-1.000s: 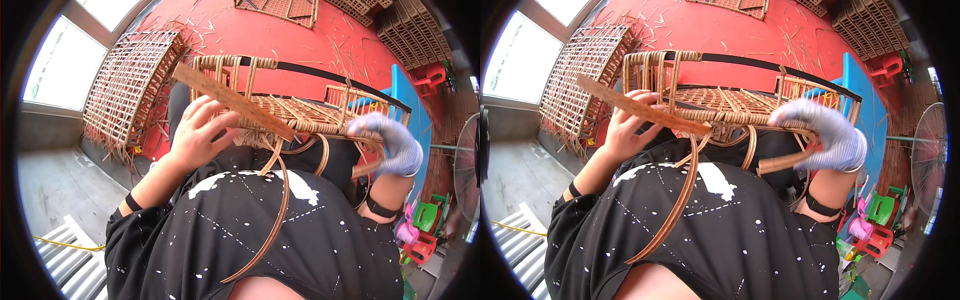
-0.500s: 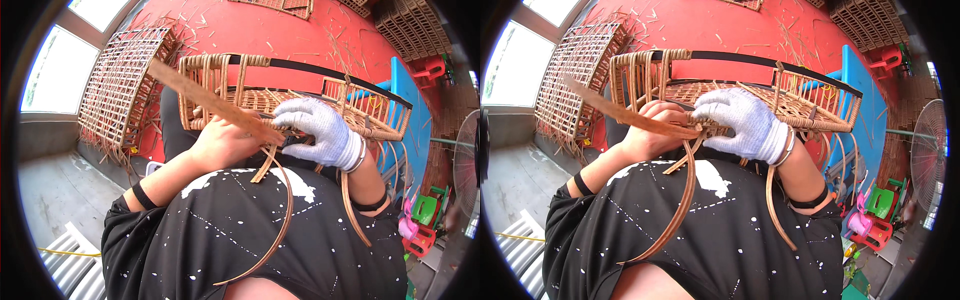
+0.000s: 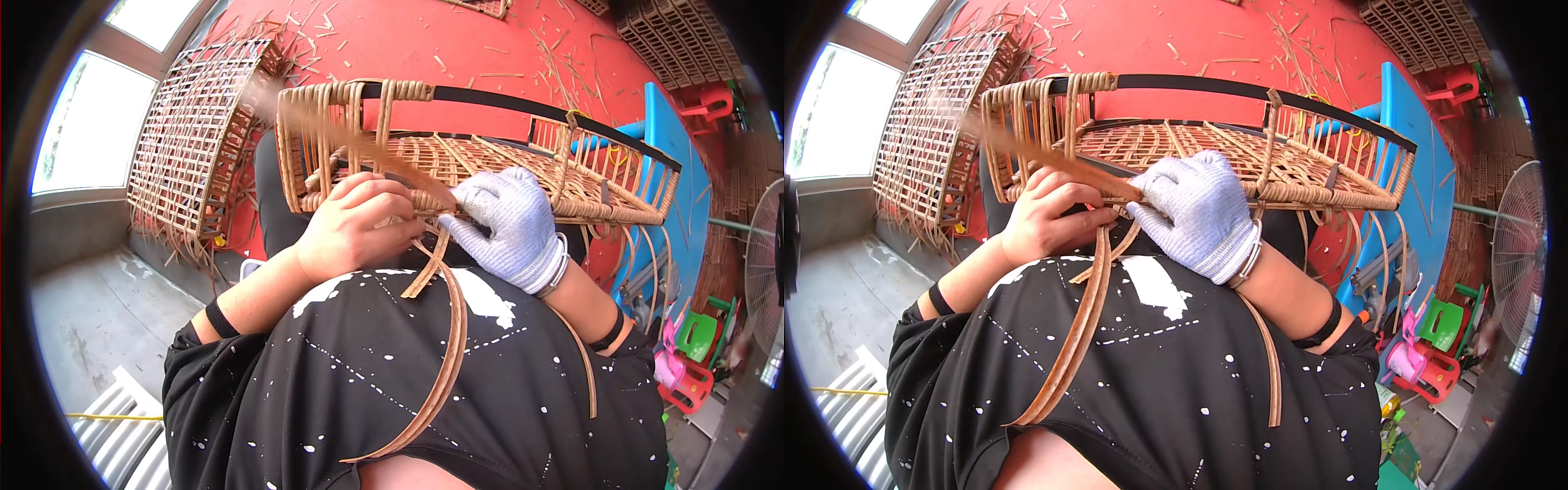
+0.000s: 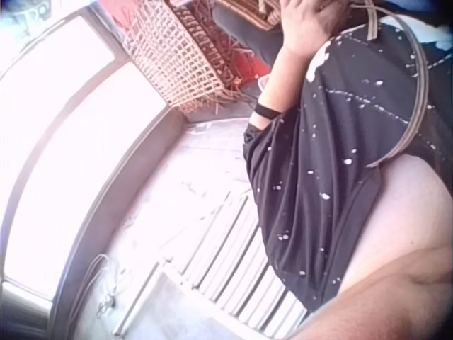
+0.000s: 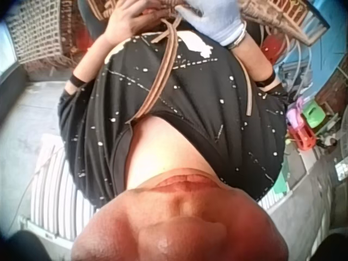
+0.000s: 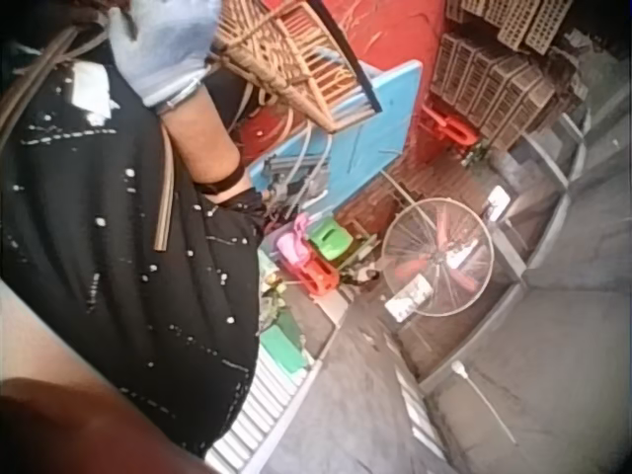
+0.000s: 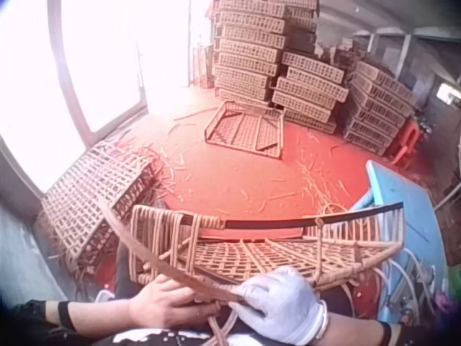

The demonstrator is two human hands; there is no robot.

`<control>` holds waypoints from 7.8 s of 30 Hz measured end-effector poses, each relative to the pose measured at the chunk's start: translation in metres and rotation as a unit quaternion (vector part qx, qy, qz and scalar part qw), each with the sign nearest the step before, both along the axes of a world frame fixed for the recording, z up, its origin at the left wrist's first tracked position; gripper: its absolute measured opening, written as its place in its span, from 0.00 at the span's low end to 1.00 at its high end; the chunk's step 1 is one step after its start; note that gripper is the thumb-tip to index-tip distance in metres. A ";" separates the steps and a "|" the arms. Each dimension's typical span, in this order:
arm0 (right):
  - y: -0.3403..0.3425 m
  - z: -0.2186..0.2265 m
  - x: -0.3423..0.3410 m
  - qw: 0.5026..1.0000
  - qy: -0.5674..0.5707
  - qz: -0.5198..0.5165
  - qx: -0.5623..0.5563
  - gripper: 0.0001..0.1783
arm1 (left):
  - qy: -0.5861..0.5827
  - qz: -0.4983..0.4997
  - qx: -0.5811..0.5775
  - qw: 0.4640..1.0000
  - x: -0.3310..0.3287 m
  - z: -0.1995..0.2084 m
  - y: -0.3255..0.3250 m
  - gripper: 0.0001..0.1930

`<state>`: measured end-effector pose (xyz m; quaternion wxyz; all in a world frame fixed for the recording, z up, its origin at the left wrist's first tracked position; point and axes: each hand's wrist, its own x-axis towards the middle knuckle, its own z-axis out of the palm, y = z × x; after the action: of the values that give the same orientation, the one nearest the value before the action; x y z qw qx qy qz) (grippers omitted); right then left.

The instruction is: Weaving bamboo or rattan strips onto a furniture frame and securing them with a pneumatic staple gun and trimming excess with scissors.

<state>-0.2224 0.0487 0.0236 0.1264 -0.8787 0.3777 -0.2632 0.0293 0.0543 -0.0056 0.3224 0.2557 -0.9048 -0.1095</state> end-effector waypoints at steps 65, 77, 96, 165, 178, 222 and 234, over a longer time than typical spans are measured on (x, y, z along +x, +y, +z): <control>-0.093 -0.051 0.007 0.812 -0.332 0.023 0.479 0.28 | -0.072 0.169 0.353 0.917 -0.025 0.058 -0.138 0.19; -0.096 -0.073 0.022 0.877 -0.243 -0.026 0.414 0.19 | -0.030 0.185 0.041 0.981 -0.023 0.040 -0.082 0.17; -0.070 -0.023 0.018 0.948 -0.084 -0.085 0.294 0.19 | -0.030 0.177 -0.052 0.982 -0.028 0.030 -0.094 0.10; -0.042 0.046 0.008 0.796 -0.418 0.033 0.436 0.22 | -0.011 0.245 -0.037 0.969 -0.046 0.013 -0.058 0.22; -0.168 0.026 0.038 0.557 -0.607 -0.165 0.543 0.18 | 0.047 0.257 -0.006 0.965 -0.051 0.017 -0.059 0.23; -0.065 -0.043 0.000 0.785 -0.340 -0.112 0.505 0.16 | 0.023 0.178 -0.029 0.983 -0.051 0.020 -0.085 0.11; -0.051 -0.015 0.004 0.933 -0.229 -0.102 0.258 0.22 | 0.043 0.171 -0.068 0.982 -0.051 0.016 -0.085 0.07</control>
<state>-0.2179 -0.0019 0.0082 0.4040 -0.6883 0.4814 -0.3622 -0.0220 -0.0308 0.0105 0.3916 0.3792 -0.8384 -0.0022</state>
